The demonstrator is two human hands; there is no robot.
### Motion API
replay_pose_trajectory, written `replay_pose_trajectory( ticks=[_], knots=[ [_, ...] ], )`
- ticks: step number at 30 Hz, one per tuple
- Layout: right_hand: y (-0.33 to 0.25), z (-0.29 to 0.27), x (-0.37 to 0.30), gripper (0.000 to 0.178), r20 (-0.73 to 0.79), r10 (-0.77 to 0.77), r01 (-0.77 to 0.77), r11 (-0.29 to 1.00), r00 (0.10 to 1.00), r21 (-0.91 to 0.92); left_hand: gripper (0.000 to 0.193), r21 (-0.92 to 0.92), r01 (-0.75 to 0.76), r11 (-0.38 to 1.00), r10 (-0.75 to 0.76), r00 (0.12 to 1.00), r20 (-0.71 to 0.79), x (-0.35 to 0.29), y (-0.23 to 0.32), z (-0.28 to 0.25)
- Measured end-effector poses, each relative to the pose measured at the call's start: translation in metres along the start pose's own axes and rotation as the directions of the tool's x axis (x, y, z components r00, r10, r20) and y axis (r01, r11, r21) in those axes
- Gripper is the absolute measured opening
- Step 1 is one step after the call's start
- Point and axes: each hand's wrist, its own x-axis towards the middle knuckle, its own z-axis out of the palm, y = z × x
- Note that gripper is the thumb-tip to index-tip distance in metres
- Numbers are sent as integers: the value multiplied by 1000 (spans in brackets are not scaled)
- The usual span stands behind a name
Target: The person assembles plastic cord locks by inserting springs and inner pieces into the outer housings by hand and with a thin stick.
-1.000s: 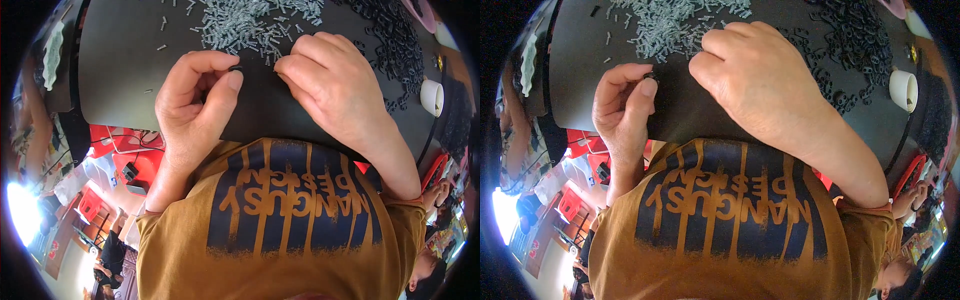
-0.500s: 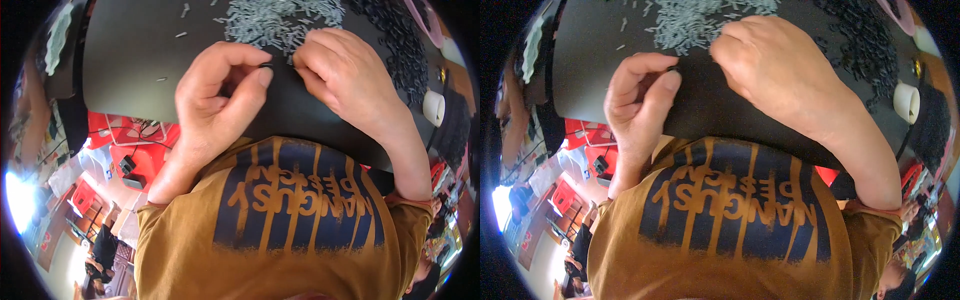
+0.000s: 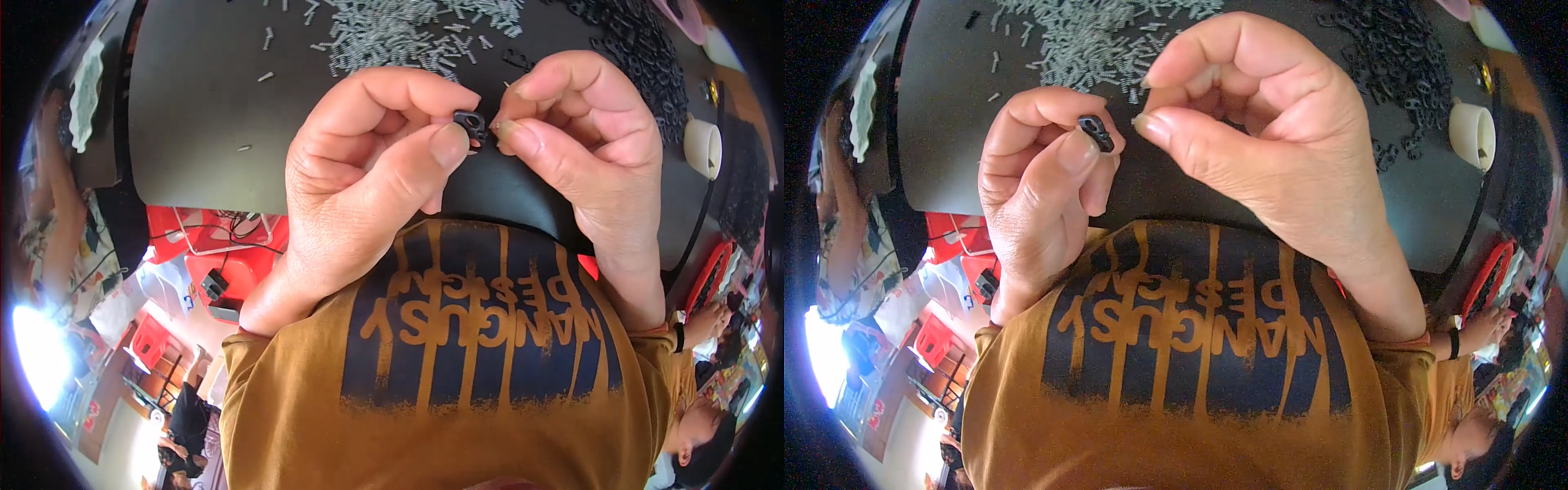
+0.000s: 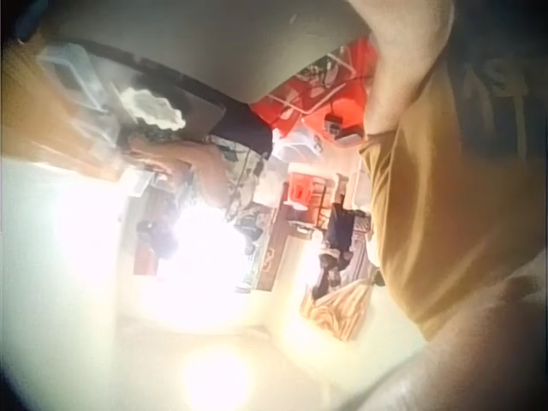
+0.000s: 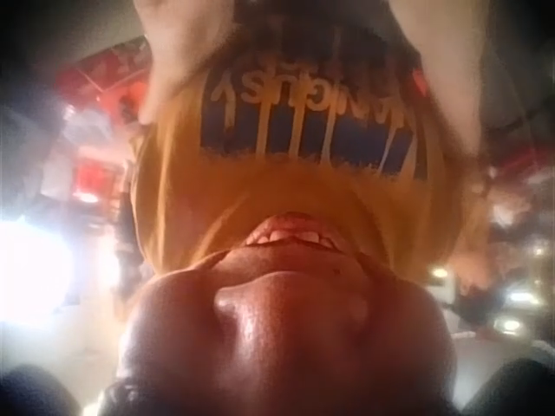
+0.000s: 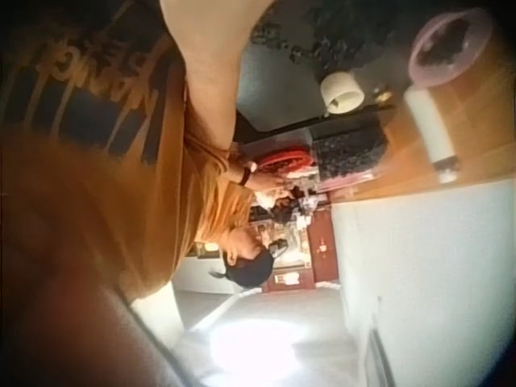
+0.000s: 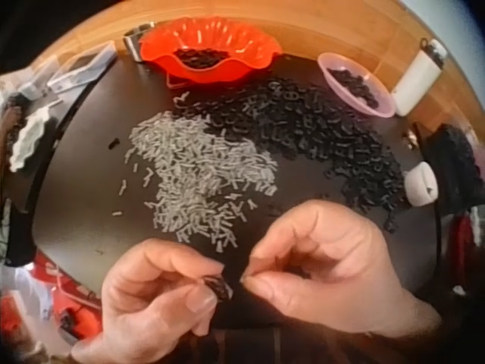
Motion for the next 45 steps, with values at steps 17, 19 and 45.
replay_pose_trajectory(
  ticks=[17, 19, 45],
  knots=[
    [1, -3, -8, 24, -79, 34, -25, 994, 996, 108, 13, 57, 8, 998, -6, 999, -35, 2, -7, 15],
    [2, -3, -8, 24, -72, 5, 2, 996, 997, 84, 13, 80, 8, 997, -5, 999, -37, 2, -7, 15],
    [4, -23, -16, 18, -60, -85, 67, 966, 995, -250, 15, 209, 6, 978, 3, 999, -43, 2, -9, 4]
  ],
)
